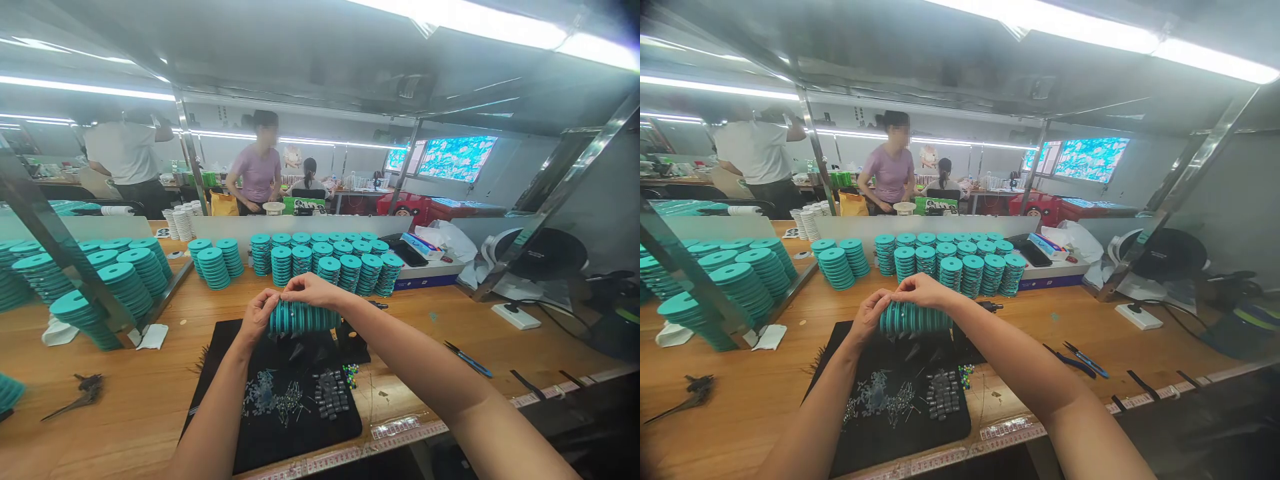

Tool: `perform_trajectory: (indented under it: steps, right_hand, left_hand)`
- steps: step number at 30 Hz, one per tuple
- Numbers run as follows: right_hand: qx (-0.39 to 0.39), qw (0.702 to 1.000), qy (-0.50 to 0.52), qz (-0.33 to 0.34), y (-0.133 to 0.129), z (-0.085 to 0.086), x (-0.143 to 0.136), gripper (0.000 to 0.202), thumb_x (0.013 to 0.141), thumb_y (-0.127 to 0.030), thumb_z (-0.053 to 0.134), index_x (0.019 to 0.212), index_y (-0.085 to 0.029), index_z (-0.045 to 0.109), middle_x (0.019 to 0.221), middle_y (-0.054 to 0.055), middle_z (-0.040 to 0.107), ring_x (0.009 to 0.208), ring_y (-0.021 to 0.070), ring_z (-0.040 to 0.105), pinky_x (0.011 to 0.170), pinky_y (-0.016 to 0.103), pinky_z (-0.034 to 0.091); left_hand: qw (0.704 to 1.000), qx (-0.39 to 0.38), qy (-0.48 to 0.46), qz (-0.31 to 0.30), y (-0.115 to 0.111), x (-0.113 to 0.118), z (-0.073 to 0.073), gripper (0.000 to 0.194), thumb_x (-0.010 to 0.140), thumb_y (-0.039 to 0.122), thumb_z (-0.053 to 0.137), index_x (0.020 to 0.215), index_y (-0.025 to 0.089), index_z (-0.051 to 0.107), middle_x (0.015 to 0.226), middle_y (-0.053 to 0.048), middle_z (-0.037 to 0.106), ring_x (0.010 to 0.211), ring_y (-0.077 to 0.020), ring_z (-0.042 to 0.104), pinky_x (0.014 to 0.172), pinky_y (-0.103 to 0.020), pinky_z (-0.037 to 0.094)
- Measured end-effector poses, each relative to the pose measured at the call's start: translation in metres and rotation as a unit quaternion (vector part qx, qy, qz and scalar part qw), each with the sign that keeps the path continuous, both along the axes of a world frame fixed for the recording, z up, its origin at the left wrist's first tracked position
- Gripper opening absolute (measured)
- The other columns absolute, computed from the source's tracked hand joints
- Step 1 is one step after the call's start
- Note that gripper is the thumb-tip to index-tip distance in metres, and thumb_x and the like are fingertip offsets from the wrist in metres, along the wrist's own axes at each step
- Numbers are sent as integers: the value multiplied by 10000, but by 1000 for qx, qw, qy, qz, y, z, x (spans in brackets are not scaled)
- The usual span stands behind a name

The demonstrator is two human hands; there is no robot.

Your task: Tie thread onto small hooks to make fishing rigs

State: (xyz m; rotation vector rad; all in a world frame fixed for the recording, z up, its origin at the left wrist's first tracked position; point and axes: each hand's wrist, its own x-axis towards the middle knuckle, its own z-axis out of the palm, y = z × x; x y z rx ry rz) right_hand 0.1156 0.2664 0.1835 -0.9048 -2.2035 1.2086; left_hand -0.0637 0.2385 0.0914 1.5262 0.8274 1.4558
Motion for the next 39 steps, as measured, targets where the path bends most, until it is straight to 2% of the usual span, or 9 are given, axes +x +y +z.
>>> perform_trajectory:
  steps: [9, 18, 27, 33, 39]
  right_hand:
    - [-4, 1000, -6, -2, -1, 2, 1, 386, 761, -531, 687, 771, -144, 684, 669, -24, 575, 615, 115, 459, 558, 234, 340]
    - [18, 999, -28, 3, 3, -2, 0, 311, 769, -457, 687, 785, -147, 692, 679, -22, 585, 628, 121, 473, 558, 232, 341]
    - [51, 993, -102, 43, 1, 7, 1, 253, 837, -388, 620, 791, -145, 675, 639, -39, 523, 590, 112, 418, 528, 225, 309]
    - [71, 984, -138, 85, 4, 15, 3, 214, 867, -332, 594, 787, -147, 668, 674, -33, 545, 607, 114, 436, 538, 219, 335]
    - [117, 979, -155, 68, -6, 16, -2, 175, 863, -294, 619, 776, -150, 667, 656, -27, 557, 588, 119, 439, 522, 227, 310]
  left_hand:
    - [1000, -6, -1, -1, 3, -2, -4, 258, 923, 382, 570, 855, 138, 622, 746, 19, 610, 626, -126, 588, 599, -284, 503]
    - [1000, -1, 4, -3, 3, -3, -3, 253, 920, 379, 575, 872, 138, 632, 808, -1, 639, 718, -154, 622, 678, -327, 523]
    - [1000, -10, 4, -8, 4, -2, -3, 253, 923, 379, 573, 886, 136, 634, 807, 0, 642, 699, -148, 621, 662, -319, 525]
    - [1000, -17, 1, -14, 2, -2, -2, 267, 924, 391, 567, 873, 137, 632, 787, 4, 640, 682, -144, 619, 648, -311, 522]
    - [1000, -21, 2, -12, 1, -2, 0, 265, 919, 386, 577, 845, 137, 630, 764, 11, 637, 651, -135, 611, 632, -301, 517]
